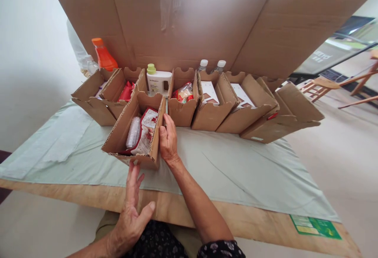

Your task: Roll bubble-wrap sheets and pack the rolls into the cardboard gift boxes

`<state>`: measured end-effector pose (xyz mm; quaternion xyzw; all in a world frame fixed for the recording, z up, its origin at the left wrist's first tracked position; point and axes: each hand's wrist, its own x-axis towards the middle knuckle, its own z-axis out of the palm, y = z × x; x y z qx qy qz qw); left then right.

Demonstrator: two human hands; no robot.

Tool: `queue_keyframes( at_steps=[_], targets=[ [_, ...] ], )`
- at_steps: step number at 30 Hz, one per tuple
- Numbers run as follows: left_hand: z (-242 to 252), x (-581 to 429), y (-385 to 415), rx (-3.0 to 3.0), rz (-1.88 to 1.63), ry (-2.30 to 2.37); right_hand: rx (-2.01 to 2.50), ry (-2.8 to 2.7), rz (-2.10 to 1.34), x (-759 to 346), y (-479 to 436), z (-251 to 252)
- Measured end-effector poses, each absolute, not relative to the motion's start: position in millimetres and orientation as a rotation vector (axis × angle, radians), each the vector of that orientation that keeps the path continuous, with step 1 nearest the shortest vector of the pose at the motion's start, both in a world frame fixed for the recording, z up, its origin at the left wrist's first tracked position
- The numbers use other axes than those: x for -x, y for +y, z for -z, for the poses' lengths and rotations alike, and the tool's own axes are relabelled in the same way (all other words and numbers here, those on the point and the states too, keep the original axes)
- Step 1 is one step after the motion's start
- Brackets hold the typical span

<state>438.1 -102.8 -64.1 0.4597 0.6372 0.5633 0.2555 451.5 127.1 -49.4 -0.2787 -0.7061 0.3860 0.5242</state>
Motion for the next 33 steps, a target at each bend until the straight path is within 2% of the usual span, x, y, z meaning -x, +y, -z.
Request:
queue_keyframes(
  at_steps=[5,9,15,19,23,28,33],
  targets=[
    [66.2,-441.2,-84.5,-1.302,-1.528,1.701,0.83,-1.567,-1.067,-455.8,134.5,84.3],
    [64.4,-434.6,-34.1,-1.311,-1.558,1.695,0.949,-1.481,-1.095,-459.8,144.4,106.1],
    [56.2,-399.3,68.3,-1.279,-1.601,1.733,1.01,-1.419,-1.137,-462.5,153.8,112.7],
    [64.2,-378.9,99.3,-1.328,-1.565,1.774,1.016,-1.415,-1.139,-462.1,152.4,112.2],
    [80.1,-365.9,82.5,-1.353,-1.345,1.738,1.015,-1.444,-1.137,-462.6,151.9,112.2],
    [92.5,-346.0,9.7,-1.593,-1.07,1.716,0.966,-1.545,-1.152,-458.9,141.4,104.0],
    [103.9,-344.5,-62.5,-1.661,-1.154,1.714,0.753,-1.813,-1.129,-423.4,123.4,54.6]
  ],
)
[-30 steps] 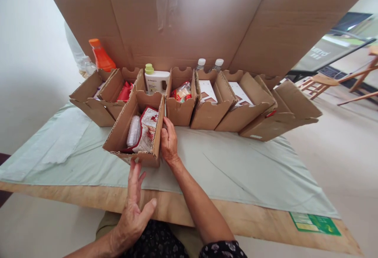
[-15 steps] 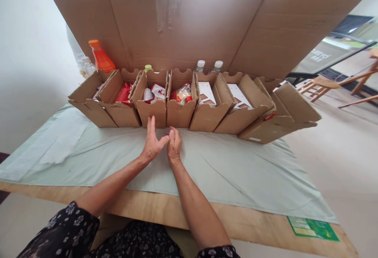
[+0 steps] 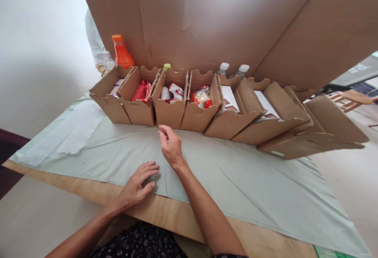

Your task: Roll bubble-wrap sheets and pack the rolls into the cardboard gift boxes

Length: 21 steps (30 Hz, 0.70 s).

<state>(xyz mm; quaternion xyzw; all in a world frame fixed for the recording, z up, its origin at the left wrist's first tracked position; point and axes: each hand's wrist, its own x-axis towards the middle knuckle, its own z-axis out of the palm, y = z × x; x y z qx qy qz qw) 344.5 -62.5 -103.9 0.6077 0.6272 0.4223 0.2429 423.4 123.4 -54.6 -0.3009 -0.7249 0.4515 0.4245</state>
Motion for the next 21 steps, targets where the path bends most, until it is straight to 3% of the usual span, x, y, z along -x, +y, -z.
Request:
queue_keyframes(
  at_steps=[5,10,15,21],
  targets=[
    [100.5,-350.0,-82.4,-1.53,-1.334,1.696,0.699,-2.107,-0.874,-354.8,145.2,-7.8],
    [97.8,-347.7,-88.7,-1.257,-1.62,1.814,0.76,-2.199,-0.854,-328.9,153.7,-24.7],
    [109.3,-342.5,-101.3,-0.897,-2.077,1.802,0.62,-2.24,-0.955,-400.2,98.8,-22.2],
    [99.8,-340.4,-111.6,-0.885,-2.076,1.783,0.507,-2.365,-1.015,-553.4,84.8,-38.6]
  ],
)
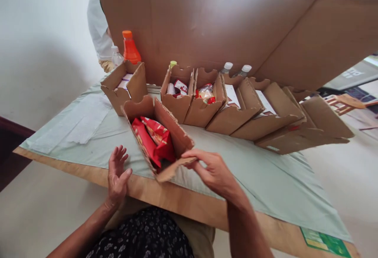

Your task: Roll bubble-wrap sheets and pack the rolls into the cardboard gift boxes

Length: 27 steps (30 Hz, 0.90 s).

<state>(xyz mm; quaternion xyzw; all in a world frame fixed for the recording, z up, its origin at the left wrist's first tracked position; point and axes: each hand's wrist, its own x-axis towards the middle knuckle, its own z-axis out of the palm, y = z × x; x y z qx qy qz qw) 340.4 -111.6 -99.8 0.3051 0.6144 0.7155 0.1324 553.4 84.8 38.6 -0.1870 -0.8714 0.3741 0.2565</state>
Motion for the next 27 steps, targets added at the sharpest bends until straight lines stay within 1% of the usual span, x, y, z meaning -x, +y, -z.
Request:
queue_keyframes(
  at_steps=[3,6,10,13,16,22,25,27],
  targets=[
    [89.9,-354.4,-114.5,-0.92,-1.929,1.789,0.745,-2.188,-0.884,-621.0,100.0,-33.7],
    [83.8,-375.0,-118.0,-0.971,-1.674,1.84,0.908,-1.924,-0.907,-673.1,98.1,-12.1],
    [83.3,-393.1,-124.5,-0.98,-1.44,1.85,0.894,-2.05,-1.0,-701.3,64.8,25.7],
    [85.4,-394.2,-121.4,-0.978,-1.41,1.857,1.103,-2.111,-1.073,-690.0,42.3,44.8],
    [84.8,-389.5,-98.7,-1.027,-1.42,1.827,1.256,-2.048,-1.002,-670.8,48.1,50.1],
    [75.7,-372.2,7.4,-1.249,-1.527,1.752,1.119,-1.831,-0.981,-644.3,123.9,53.0],
    [78.8,-363.6,45.1,-1.332,-1.456,1.798,1.133,-1.724,-0.921,-636.4,141.5,73.2],
    [87.2,-360.8,45.3,-1.341,-1.414,1.842,1.205,-1.709,-0.873,-635.8,138.0,93.3]
  ],
)
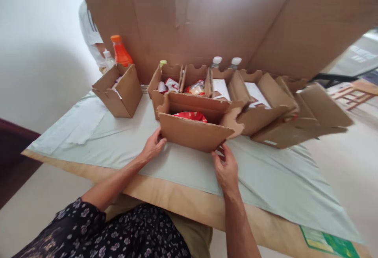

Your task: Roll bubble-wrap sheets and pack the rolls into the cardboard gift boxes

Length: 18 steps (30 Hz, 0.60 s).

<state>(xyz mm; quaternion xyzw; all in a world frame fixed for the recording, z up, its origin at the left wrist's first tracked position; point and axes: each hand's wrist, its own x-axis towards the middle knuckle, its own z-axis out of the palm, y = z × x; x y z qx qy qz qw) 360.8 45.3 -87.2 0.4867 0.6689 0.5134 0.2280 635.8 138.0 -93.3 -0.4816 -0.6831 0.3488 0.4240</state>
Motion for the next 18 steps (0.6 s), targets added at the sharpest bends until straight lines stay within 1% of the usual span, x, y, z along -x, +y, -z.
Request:
queue_keyframes(
  at_steps=[3,5,8,10,12,14,16,18],
  targets=[
    [102.6,-364.7,11.3,-1.49,-1.304,1.91,1.325,-1.806,-0.758,-642.2,124.6,118.8],
    [108.5,-369.2,-22.0,-1.711,-1.138,1.905,1.357,-1.887,-0.673,-646.8,119.0,126.6],
    [106.3,-361.9,-66.3,-1.979,-0.877,1.804,1.38,-1.928,-0.596,-647.8,117.7,125.9],
    [99.2,-339.0,-86.7,-2.022,-0.799,1.84,1.413,-1.925,-0.576,-645.5,118.7,121.9],
    [90.4,-301.5,-101.1,-1.906,-0.814,2.132,1.45,-1.919,-0.577,-643.0,119.4,118.3],
    [82.0,-255.4,-113.2,-1.62,-0.797,2.632,1.483,-1.915,-0.583,-641.0,119.6,115.8],
    [75.7,-209.8,-125.1,-1.332,-0.674,3.013,1.505,-1.907,-0.589,-639.5,119.4,113.9],
    [72.3,-172.8,-136.0,-1.121,-0.539,3.189,1.52,-1.898,-0.601,-638.2,119.1,112.4]
  ],
)
